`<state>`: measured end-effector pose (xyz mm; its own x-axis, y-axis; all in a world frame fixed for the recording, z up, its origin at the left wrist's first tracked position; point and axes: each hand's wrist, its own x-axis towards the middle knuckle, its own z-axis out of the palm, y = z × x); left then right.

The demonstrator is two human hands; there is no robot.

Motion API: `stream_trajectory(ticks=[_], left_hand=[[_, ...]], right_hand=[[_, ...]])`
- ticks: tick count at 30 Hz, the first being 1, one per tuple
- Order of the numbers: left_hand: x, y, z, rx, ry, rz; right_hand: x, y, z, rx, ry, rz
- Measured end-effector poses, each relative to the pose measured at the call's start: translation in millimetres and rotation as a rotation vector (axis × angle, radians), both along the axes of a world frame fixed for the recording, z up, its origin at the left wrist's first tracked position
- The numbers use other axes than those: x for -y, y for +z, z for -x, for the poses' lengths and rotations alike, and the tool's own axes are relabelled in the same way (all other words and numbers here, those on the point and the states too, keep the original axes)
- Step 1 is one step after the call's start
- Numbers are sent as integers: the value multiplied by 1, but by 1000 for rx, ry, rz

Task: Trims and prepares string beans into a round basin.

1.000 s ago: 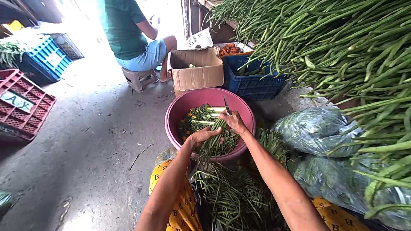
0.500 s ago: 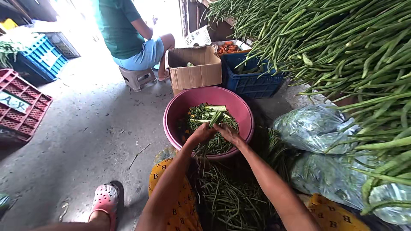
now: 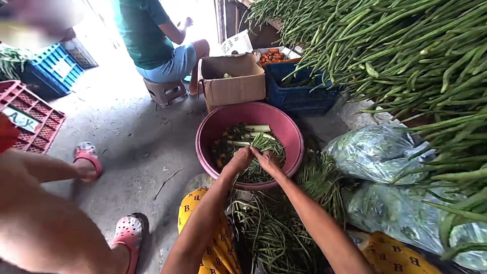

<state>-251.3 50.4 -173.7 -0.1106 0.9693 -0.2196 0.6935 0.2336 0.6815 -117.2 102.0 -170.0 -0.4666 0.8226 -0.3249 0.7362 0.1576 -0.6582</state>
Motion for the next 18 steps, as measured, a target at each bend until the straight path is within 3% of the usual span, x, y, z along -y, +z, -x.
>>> stream_trajectory(ticks=[8,11,13,15,18], left_hand=[[5,8,-6,-251,20,193],[3,6,-3,-195,23,148],[0,2,2,-60,51,76],[0,2,5,68,86,28],[0,6,4,173,91,11]], right_hand=[[2,-11,3,-107,-73,180],[-4,-8,3,-344,-205,612],[-13,-2,1,-447,-259,772],[-21,0,0,-457,-246,748],[-21,6,1,-421,-155,518]])
